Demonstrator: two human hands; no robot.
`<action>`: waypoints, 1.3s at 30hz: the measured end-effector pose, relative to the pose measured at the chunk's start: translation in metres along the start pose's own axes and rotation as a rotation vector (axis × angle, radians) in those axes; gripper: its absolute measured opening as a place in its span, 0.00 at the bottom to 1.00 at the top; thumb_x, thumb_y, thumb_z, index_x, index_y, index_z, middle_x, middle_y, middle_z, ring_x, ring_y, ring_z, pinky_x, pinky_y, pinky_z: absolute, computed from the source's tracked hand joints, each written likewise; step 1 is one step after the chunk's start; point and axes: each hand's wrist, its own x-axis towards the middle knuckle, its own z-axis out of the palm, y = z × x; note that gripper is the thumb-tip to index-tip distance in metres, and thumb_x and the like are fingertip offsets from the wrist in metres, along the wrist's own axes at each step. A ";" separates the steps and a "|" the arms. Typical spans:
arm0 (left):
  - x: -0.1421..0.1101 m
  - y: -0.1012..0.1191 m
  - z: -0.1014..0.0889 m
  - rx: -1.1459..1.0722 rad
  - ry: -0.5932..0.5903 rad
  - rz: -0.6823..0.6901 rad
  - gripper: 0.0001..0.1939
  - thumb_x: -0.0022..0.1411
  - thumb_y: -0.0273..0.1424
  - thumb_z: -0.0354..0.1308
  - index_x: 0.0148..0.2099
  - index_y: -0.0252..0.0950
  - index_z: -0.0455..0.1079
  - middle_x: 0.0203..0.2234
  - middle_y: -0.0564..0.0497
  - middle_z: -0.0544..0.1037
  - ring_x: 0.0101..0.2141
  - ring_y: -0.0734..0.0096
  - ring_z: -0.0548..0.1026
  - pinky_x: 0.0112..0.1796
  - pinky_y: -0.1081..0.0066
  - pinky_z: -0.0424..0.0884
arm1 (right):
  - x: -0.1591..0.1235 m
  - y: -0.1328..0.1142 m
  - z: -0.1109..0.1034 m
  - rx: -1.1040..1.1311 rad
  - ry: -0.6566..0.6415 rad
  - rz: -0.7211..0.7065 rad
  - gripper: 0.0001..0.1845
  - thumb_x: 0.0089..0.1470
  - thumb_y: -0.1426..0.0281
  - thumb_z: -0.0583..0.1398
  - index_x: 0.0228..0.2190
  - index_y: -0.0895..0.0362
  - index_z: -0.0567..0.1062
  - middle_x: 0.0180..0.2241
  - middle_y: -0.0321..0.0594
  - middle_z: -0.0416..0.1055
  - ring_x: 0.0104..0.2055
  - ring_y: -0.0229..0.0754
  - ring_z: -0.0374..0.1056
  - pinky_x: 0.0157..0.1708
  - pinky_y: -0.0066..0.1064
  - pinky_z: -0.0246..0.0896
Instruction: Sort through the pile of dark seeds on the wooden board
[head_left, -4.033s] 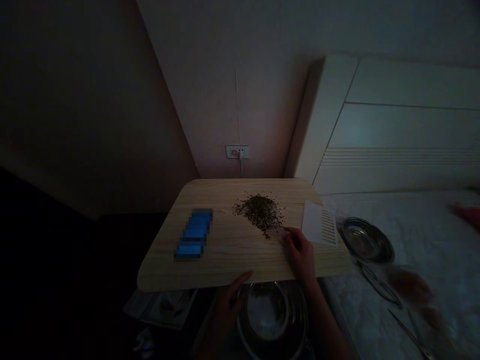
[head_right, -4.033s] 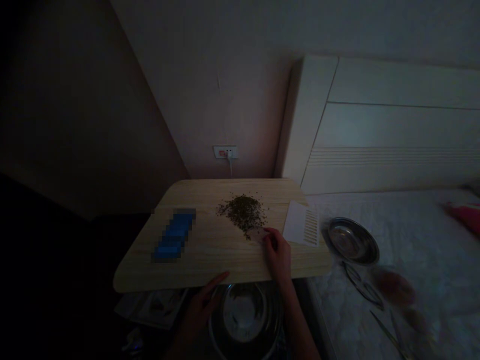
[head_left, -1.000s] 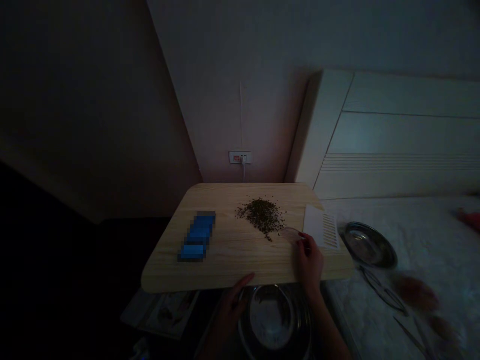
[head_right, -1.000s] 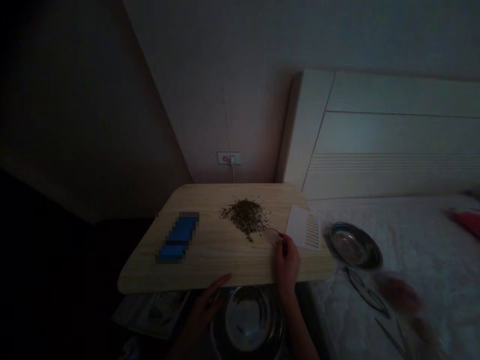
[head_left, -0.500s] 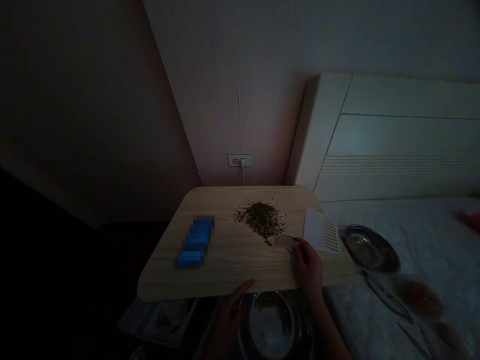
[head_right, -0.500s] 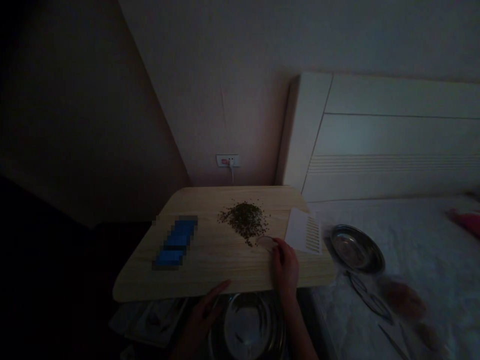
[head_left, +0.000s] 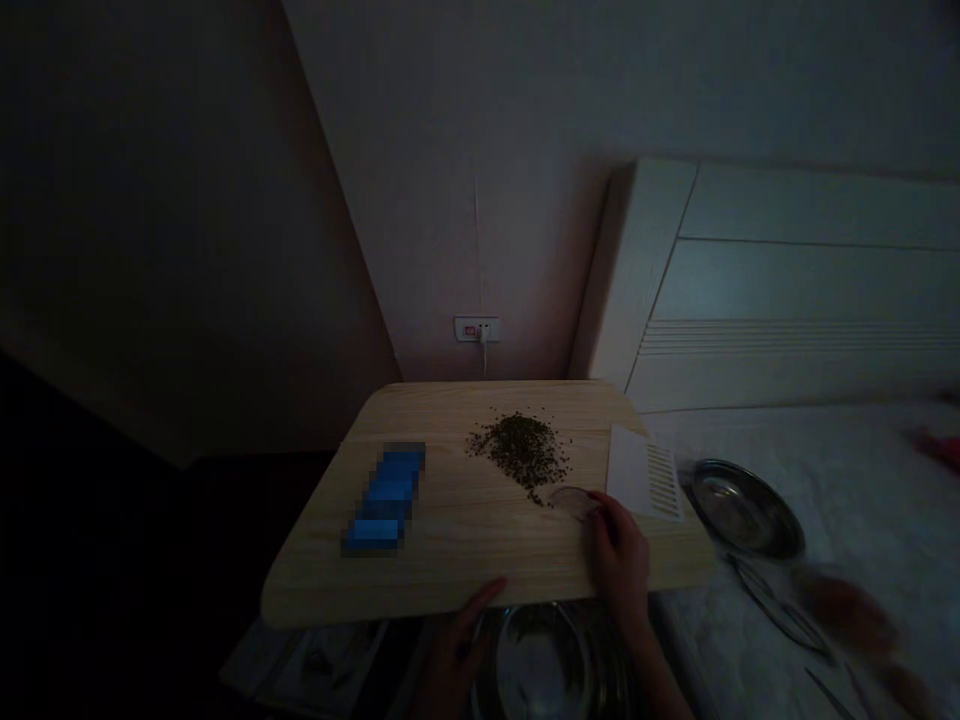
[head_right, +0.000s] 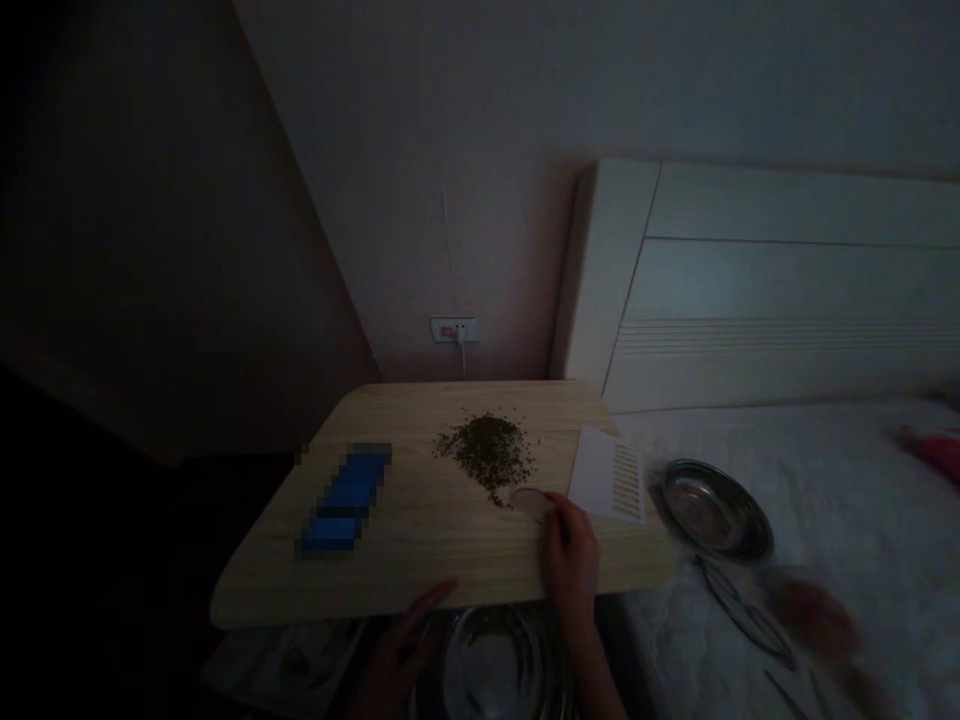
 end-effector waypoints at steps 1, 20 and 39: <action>0.000 -0.001 0.000 0.004 0.002 -0.010 0.19 0.58 0.33 0.53 0.53 0.45 0.68 0.52 0.53 0.72 0.54 0.62 0.66 0.55 0.63 0.58 | 0.000 0.000 0.000 0.000 0.009 -0.002 0.17 0.55 0.65 0.51 0.44 0.58 0.71 0.41 0.45 0.71 0.41 0.46 0.66 0.41 0.38 0.60; 0.003 -0.007 -0.001 0.017 0.000 -0.027 0.21 0.58 0.40 0.53 0.53 0.45 0.68 0.52 0.51 0.72 0.54 0.59 0.66 0.55 0.59 0.57 | -0.001 0.002 0.001 -0.003 0.009 -0.045 0.15 0.56 0.67 0.50 0.42 0.57 0.71 0.40 0.45 0.70 0.41 0.46 0.65 0.42 0.39 0.59; 0.003 -0.009 -0.001 0.071 0.004 -0.007 0.20 0.58 0.34 0.53 0.54 0.46 0.67 0.53 0.53 0.71 0.55 0.60 0.65 0.55 0.59 0.57 | 0.000 0.001 0.000 0.045 -0.102 -0.106 0.14 0.56 0.68 0.51 0.41 0.57 0.72 0.40 0.45 0.71 0.43 0.45 0.66 0.44 0.38 0.61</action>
